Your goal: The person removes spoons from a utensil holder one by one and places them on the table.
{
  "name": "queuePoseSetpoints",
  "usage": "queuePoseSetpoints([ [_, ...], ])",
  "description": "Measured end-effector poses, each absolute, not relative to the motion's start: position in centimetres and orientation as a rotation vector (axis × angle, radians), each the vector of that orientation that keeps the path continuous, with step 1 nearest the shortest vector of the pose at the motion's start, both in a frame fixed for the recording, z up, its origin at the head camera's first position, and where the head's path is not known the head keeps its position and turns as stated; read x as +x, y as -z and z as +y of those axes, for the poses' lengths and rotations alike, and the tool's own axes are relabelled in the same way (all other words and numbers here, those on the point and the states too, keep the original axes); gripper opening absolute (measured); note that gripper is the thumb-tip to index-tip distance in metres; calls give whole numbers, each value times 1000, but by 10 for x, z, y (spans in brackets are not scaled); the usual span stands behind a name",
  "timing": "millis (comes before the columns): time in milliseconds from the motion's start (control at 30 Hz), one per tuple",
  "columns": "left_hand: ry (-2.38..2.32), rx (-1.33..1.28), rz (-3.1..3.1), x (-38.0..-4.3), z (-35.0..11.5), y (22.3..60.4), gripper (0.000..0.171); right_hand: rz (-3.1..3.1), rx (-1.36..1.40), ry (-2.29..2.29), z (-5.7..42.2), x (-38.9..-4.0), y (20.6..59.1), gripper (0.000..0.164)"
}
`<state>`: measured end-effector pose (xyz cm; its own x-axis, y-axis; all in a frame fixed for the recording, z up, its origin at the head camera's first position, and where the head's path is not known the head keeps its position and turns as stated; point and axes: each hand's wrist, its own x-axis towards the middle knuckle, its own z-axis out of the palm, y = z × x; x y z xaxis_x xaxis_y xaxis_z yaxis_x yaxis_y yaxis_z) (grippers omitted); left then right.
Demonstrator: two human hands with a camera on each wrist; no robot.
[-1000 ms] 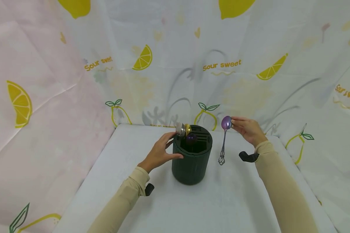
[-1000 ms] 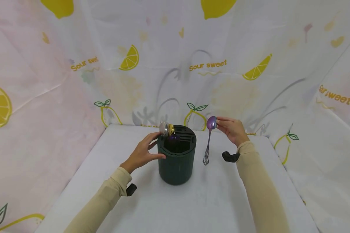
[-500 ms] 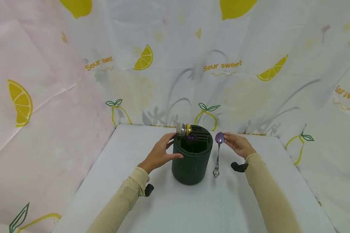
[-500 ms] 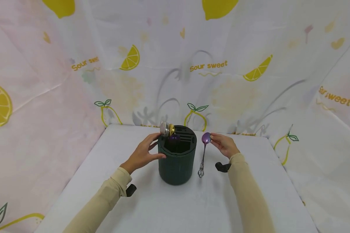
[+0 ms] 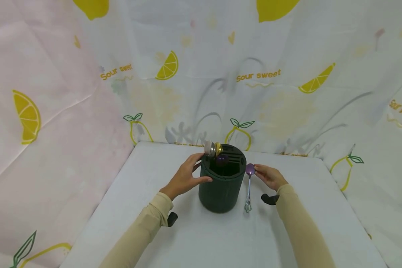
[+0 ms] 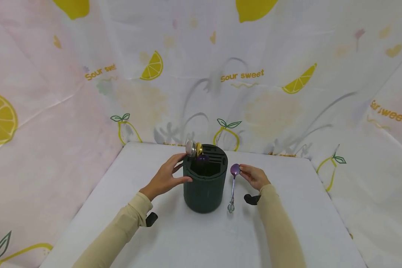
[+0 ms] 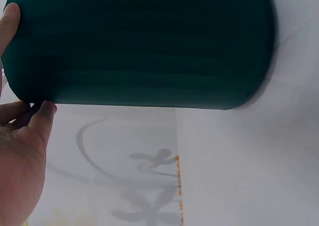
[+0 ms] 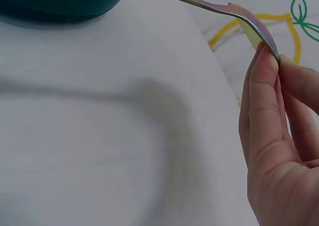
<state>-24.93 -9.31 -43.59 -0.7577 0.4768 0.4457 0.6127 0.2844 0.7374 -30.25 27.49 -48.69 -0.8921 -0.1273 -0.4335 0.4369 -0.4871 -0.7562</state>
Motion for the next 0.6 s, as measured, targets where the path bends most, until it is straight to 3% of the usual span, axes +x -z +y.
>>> queuePoseSetpoints([
  [167,1455,-1031,-2419,-249,-93,437,88,1357,588,2390,274,-300,499,17],
  [600,1460,-1012,-2444,-248,-93,435,89,1484,605,2308,273,-297,514,17],
])
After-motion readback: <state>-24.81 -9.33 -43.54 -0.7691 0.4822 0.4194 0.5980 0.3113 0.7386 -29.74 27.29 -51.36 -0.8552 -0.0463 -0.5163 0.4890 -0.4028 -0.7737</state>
